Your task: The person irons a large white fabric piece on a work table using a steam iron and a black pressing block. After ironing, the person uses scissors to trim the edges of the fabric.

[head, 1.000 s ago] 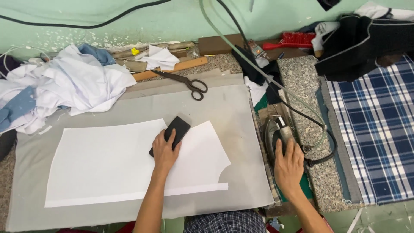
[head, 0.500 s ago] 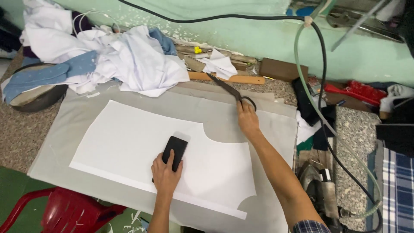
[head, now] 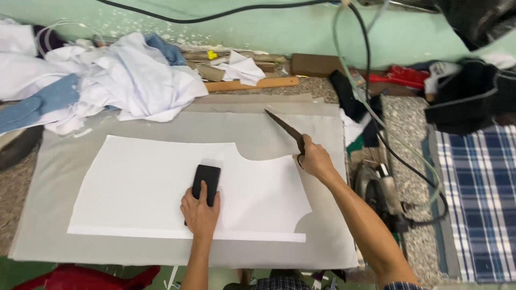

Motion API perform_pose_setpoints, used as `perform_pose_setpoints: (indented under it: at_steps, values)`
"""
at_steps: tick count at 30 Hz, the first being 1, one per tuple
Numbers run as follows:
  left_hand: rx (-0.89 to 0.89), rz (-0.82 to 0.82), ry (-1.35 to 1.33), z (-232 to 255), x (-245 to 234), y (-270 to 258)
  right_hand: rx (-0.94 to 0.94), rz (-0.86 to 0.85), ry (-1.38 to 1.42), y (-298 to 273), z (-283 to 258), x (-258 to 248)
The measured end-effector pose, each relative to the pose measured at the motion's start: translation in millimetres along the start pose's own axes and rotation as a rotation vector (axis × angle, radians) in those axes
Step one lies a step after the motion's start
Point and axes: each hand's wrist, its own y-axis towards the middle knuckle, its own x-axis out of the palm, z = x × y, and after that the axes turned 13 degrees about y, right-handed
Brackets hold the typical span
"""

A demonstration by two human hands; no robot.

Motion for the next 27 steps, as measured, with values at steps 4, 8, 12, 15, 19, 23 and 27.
perform_pose_setpoints:
  at_steps: [4, 8, 12, 15, 19, 23, 27]
  values:
    - [-0.011, -0.009, -0.047, 0, -3, 1, 0.347, 0.03, 0.561, -134, 9, -15]
    - [-0.011, -0.043, -0.057, -1, -3, 3, 0.122, -0.253, 1.132, -233, 142, 43]
    - [0.025, -0.022, -0.049, -2, -5, 1, 0.34, -0.297, 0.999, -302, 173, 52]
    - [0.116, 0.098, 0.012, 2, -15, 6, 0.437, -0.315, 0.869, -317, 196, 51]
    - [0.35, 0.269, 0.07, 40, -45, -13, 0.428, -0.385, 0.692, -322, 217, 32]
    - [0.364, 0.031, -0.148, 121, -63, -87, 0.461, -0.632, 0.544, -310, 180, -14]
    - [0.426, -0.244, -0.234, 182, -68, -129, 0.697, -0.762, 0.413, -299, 165, -27]
